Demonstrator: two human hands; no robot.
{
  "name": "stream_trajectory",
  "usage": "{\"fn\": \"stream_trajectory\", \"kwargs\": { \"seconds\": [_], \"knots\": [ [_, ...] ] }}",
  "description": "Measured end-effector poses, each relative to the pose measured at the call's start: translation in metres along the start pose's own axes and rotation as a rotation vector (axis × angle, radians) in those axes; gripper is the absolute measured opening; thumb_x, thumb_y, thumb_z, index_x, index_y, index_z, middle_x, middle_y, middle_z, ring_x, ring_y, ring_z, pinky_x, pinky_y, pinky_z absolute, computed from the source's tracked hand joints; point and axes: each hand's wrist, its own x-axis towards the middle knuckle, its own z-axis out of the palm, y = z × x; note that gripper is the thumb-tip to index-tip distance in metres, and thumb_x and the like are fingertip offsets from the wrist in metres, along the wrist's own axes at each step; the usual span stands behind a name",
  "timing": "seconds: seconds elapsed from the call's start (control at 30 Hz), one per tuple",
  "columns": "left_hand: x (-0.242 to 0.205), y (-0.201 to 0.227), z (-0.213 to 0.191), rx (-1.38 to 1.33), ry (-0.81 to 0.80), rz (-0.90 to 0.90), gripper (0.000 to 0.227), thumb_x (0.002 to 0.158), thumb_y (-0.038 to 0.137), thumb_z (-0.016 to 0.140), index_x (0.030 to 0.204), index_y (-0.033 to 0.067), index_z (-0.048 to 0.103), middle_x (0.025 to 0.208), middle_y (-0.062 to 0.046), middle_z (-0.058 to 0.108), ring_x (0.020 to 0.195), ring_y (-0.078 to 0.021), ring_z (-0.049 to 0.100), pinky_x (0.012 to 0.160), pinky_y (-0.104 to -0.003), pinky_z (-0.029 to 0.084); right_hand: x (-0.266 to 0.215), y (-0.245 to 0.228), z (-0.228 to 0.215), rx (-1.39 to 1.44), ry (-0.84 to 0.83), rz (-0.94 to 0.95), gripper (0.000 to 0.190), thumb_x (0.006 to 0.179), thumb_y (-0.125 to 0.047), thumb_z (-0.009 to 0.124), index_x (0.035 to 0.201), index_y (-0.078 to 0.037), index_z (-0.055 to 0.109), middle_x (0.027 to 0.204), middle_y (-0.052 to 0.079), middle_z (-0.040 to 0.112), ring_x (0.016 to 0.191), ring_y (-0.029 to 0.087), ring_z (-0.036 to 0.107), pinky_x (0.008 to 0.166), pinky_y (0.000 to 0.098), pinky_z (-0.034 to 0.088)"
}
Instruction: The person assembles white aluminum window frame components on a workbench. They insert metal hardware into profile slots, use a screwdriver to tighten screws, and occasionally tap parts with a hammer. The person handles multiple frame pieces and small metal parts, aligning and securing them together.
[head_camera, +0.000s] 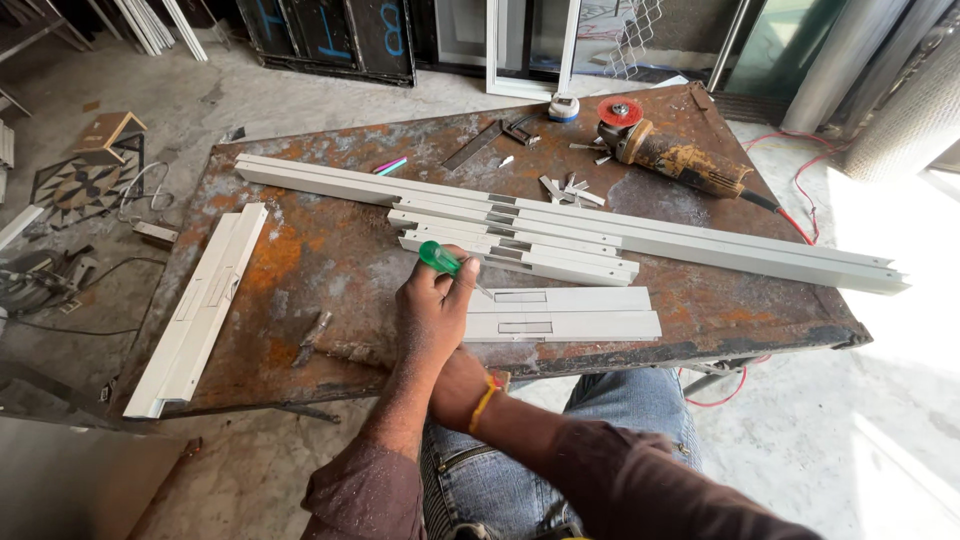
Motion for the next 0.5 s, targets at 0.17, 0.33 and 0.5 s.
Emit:
{"fn": "stream_trajectory", "kwargs": {
  "seconds": [0.17,0.33,0.5],
  "knots": [
    [0.005,-0.018,0.012,0.101,-0.068,-0.023,0.026,0.100,0.031,0.070,0.109,0.0068,0.066,0.101,-0.011,0.077,0.099,-0.0202,0.077,0.084,-0.035,0.064,-0.073,0.048,-0.049,0.033,0.110,-0.006,0.028,0.102,-0.034,0.070,0.123,-0.015,0.075,0.128,0.007,0.068,0.118,0.023,0.063,0.106,0.0422,0.047],
    [0.012,-0.013,0.029,0.341,-0.145,-0.077,0.030,0.098,0.039,0.069,0.104,0.0096,0.067,0.090,-0.009,0.076,0.082,-0.0226,0.078,0.073,-0.038,0.063,-0.111,0.121,-0.114,-0.162,0.042,0.308,0.068,0.085,-0.057,0.070,0.136,-0.013,0.063,0.144,0.017,0.054,0.131,0.034,0.051,0.110,0.0518,0.040],
    [0.015,-0.006,0.049,0.483,-0.166,0.144,0.031,0.097,0.037,0.067,0.111,0.0090,0.068,0.093,-0.011,0.074,0.081,-0.0324,0.074,0.066,-0.045,0.060,-0.118,0.145,-0.112,-0.289,-0.266,0.371,0.093,0.083,-0.075,0.061,0.155,-0.019,0.042,0.161,0.019,0.034,0.149,0.044,0.027,0.119,0.0634,0.021]
  ]
}}
